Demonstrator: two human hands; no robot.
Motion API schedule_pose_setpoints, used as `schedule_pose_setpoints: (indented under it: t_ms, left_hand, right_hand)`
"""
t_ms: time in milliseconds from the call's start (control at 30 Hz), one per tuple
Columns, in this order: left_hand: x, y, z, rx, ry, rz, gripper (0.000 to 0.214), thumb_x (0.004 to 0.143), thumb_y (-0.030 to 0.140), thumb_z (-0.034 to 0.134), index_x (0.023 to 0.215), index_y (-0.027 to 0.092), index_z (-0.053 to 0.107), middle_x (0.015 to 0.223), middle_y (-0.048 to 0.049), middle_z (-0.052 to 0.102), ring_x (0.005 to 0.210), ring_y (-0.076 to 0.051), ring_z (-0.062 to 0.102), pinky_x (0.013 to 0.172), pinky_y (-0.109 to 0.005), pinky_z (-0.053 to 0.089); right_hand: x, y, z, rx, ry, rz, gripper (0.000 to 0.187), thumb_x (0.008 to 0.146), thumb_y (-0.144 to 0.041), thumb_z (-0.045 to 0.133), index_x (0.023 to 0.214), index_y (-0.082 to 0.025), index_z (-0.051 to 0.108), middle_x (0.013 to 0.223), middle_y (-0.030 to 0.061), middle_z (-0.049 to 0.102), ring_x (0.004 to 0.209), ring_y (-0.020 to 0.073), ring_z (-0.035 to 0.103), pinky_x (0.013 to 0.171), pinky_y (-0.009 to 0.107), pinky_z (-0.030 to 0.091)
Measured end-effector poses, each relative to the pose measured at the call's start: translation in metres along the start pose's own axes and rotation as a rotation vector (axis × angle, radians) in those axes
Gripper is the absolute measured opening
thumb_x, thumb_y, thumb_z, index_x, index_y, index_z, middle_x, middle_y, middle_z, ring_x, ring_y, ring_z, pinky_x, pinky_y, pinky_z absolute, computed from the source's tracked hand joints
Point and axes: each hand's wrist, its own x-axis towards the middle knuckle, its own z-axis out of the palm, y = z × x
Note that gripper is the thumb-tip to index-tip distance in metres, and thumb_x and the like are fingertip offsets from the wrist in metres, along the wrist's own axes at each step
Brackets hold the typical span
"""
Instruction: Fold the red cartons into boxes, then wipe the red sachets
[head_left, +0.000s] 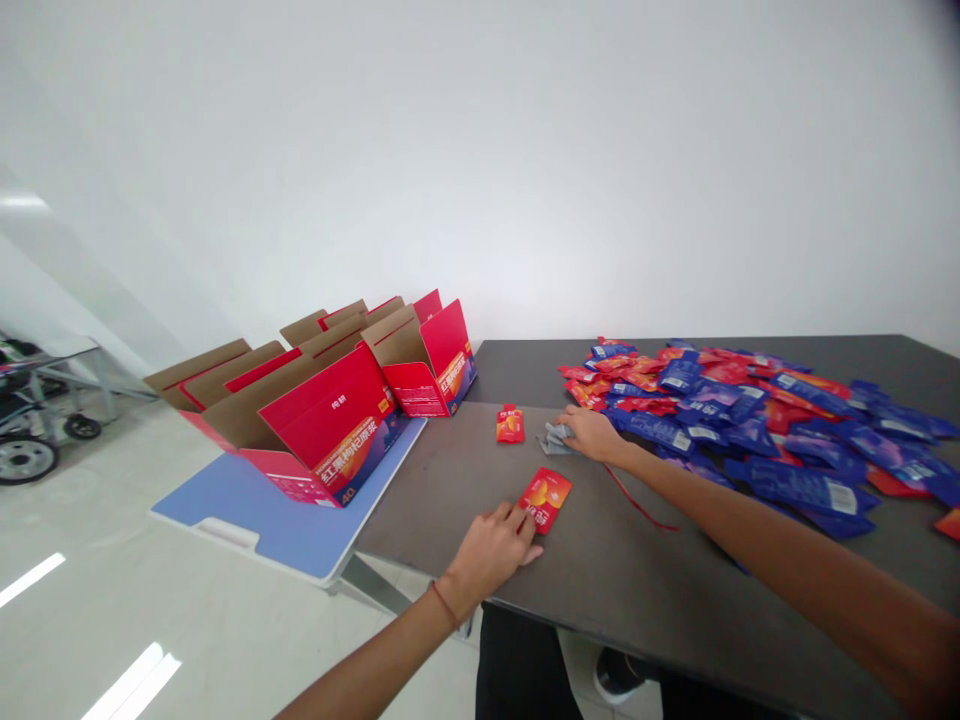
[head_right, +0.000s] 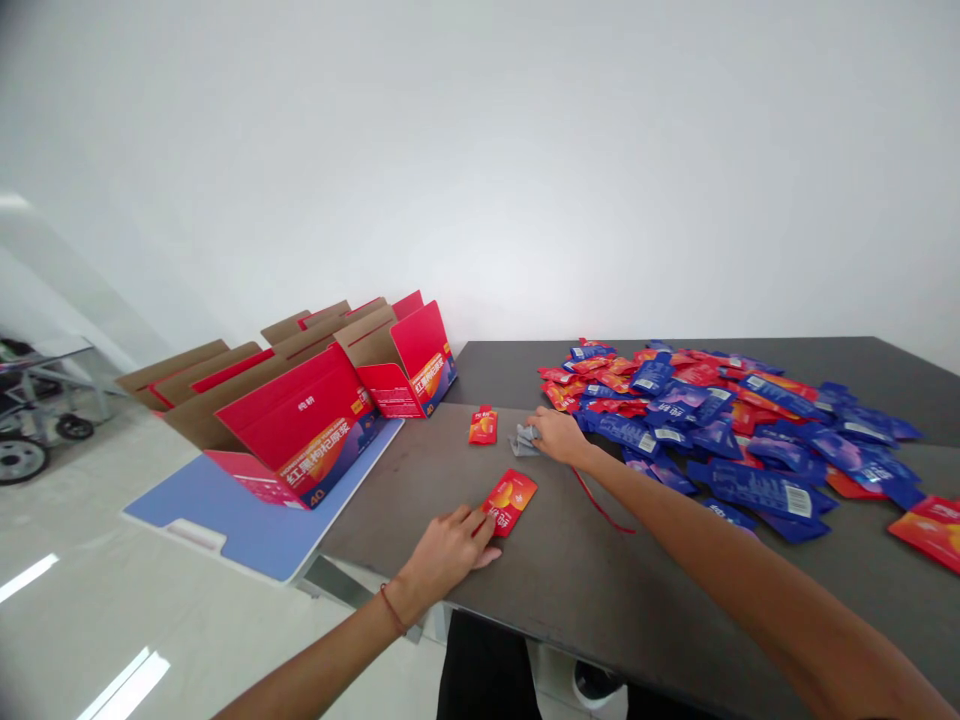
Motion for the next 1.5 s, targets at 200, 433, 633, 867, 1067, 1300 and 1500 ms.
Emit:
schedule_pose_setpoints:
  t_ms: [200,433,633,867,1067,1300,1500]
  left_hand:
    - [-0.021,-0.015,0.016,-0.344,0.321,0.150,0.020,0.107,0.025,0.055,0.116,0.019,0.071,0.116,-0.0068,0.075,0.107,-0.019,0.069,0.093,-0.031,0.058]
    - [-0.026,-0.016,0.031,-0.504,0.393,0.138,0.020,0.106,0.024,0.058,0.113,0.019,0.076,0.115,-0.0064,0.077,0.101,-0.018,0.071,0.088,-0.030,0.060]
    - [-0.025,-0.015,0.031,-0.495,0.375,0.129,0.021,0.106,0.023,0.056,0.109,0.019,0.077,0.110,-0.0060,0.078,0.099,-0.018,0.072,0.087,-0.031,0.060]
    - [-0.025,-0.015,0.034,-0.493,0.407,0.130,0.020,0.106,0.024,0.057,0.108,0.020,0.076,0.112,-0.0055,0.078,0.101,-0.018,0.073,0.087,-0.030,0.061]
    - [-0.026,-0.015,0.034,-0.480,0.375,0.124,0.023,0.107,0.025,0.054,0.110,0.020,0.077,0.112,-0.0063,0.077,0.101,-0.018,0.072,0.089,-0.030,0.061]
    - [-0.026,-0.016,0.032,-0.488,0.353,0.125,0.023,0.107,0.024,0.055,0.111,0.019,0.077,0.112,-0.0063,0.078,0.101,-0.018,0.072,0.090,-0.030,0.060]
    - [-0.026,-0.016,0.034,-0.469,0.375,0.121,0.021,0.106,0.023,0.056,0.109,0.020,0.077,0.114,-0.0065,0.077,0.103,-0.017,0.072,0.089,-0.029,0.061]
  right_hand:
    - [-0.011,-0.014,-0.017,0.108,0.199,0.130,0.028,0.096,-0.026,0.059,0.122,-0.021,0.071,0.122,0.0086,0.070,0.109,0.0235,0.066,0.087,0.029,0.048]
    - [-0.071,-0.102,-0.031,0.332,0.155,-0.041,0.024,0.090,-0.023,0.064,0.112,-0.027,0.073,0.112,0.0015,0.071,0.096,0.0187,0.067,0.082,0.028,0.048]
    - [-0.085,-0.124,-0.016,0.059,-0.085,-0.186,0.021,0.088,-0.020,0.067,0.108,-0.024,0.073,0.115,0.0062,0.068,0.106,0.0238,0.064,0.078,0.030,0.047]
    - [-0.044,-0.055,-0.031,-0.094,-0.086,0.006,0.027,0.088,-0.015,0.064,0.113,-0.020,0.074,0.117,0.0095,0.069,0.107,0.0250,0.066,0.084,0.031,0.048]
    - [-0.069,-0.112,-0.035,0.181,0.075,-0.055,0.027,0.091,-0.023,0.063,0.116,-0.027,0.072,0.116,0.0032,0.070,0.098,0.0196,0.068,0.080,0.028,0.047]
    - [-0.065,-0.110,-0.017,-0.031,-0.112,-0.091,0.026,0.086,-0.017,0.068,0.110,-0.024,0.072,0.118,0.0088,0.069,0.105,0.0247,0.067,0.075,0.029,0.048]
    - [-0.034,-0.057,-0.030,-0.089,-0.107,-0.006,0.020,0.091,-0.018,0.063,0.106,-0.022,0.075,0.113,0.0100,0.071,0.101,0.0243,0.069,0.079,0.030,0.049]
